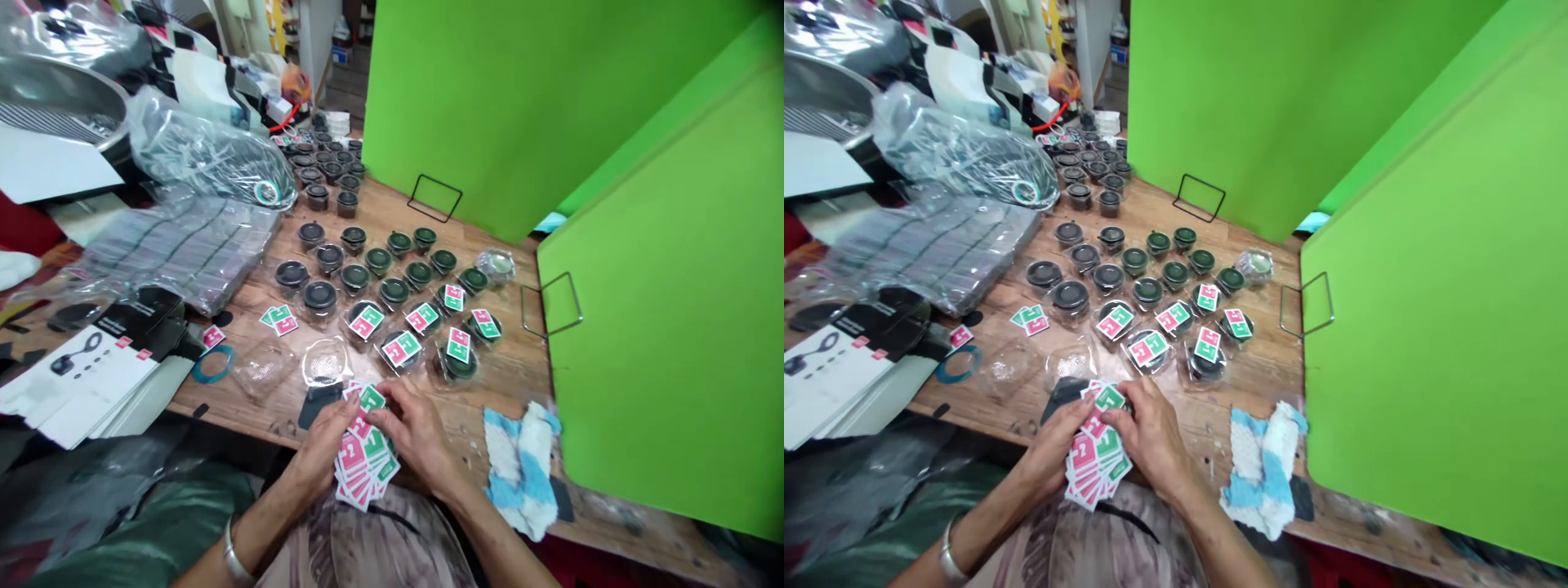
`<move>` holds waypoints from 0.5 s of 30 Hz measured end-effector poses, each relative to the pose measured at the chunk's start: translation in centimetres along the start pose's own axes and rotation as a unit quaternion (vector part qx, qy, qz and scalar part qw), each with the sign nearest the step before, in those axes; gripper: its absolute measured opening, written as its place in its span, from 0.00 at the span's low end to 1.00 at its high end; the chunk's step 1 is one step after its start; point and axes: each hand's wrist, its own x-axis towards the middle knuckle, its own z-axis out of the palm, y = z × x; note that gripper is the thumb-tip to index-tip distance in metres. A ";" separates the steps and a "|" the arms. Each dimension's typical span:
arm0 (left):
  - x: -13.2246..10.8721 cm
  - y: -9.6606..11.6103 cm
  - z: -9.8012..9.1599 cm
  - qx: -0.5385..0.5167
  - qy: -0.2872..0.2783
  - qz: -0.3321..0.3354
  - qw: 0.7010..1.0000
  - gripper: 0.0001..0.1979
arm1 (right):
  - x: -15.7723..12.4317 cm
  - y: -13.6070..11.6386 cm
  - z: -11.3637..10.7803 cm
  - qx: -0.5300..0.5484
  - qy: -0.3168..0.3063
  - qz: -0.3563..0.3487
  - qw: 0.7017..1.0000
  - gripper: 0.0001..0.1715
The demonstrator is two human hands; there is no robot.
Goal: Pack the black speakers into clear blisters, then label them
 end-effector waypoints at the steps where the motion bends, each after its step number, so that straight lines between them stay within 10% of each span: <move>1: 0.1 -0.1 0.1 -0.001 0.008 -0.002 1.000 0.18 | -0.3 0.2 0.1 0.031 0.001 0.015 0.999 0.09; 7: 0.9 0.2 -0.3 -0.032 0.067 -0.009 0.997 0.12 | 1.9 -0.5 -2.0 0.078 0.048 0.009 0.996 0.12; 15: -0.2 1.3 -0.1 -0.025 0.038 -0.029 0.999 0.14 | 15.6 2.6 -6.3 -0.193 0.112 0.092 0.970 0.14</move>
